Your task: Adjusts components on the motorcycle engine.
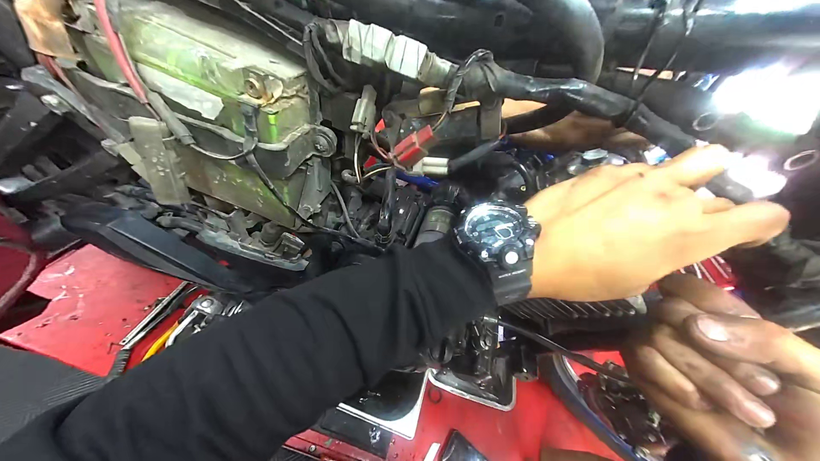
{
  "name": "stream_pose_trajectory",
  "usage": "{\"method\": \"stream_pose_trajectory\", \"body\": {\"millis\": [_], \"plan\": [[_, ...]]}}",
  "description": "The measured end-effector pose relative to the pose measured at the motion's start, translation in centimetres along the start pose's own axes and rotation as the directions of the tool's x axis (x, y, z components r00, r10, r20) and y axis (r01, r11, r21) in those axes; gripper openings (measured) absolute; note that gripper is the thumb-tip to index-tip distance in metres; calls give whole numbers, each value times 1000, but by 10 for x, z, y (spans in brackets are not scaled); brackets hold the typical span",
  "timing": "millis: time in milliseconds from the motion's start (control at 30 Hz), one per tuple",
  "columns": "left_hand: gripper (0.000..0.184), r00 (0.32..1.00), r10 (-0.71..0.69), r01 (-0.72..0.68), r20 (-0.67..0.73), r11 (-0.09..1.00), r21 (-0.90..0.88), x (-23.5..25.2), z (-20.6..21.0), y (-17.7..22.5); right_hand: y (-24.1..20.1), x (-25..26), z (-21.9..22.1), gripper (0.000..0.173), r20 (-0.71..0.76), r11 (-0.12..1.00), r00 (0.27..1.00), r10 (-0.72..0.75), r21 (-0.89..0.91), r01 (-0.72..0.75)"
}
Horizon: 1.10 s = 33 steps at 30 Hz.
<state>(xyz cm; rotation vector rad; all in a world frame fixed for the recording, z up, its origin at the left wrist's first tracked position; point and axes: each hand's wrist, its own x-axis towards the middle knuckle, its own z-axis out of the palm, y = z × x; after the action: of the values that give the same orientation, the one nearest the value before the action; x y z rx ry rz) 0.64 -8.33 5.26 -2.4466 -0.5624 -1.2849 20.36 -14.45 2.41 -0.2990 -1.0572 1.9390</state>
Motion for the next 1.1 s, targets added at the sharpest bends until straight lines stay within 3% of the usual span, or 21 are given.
{"method": "stream_pose_trajectory", "body": {"millis": [533,1100], "plan": [[25,1000,-18,18,-3,999,-36,-1,-1,0,12,2,26,10,-199,995,976,-86,-58,75],[24,998,-31,33,55,998,-44,0,-5,-1,23,7,41,14,-303,984,937,-174,-90,154]]}}
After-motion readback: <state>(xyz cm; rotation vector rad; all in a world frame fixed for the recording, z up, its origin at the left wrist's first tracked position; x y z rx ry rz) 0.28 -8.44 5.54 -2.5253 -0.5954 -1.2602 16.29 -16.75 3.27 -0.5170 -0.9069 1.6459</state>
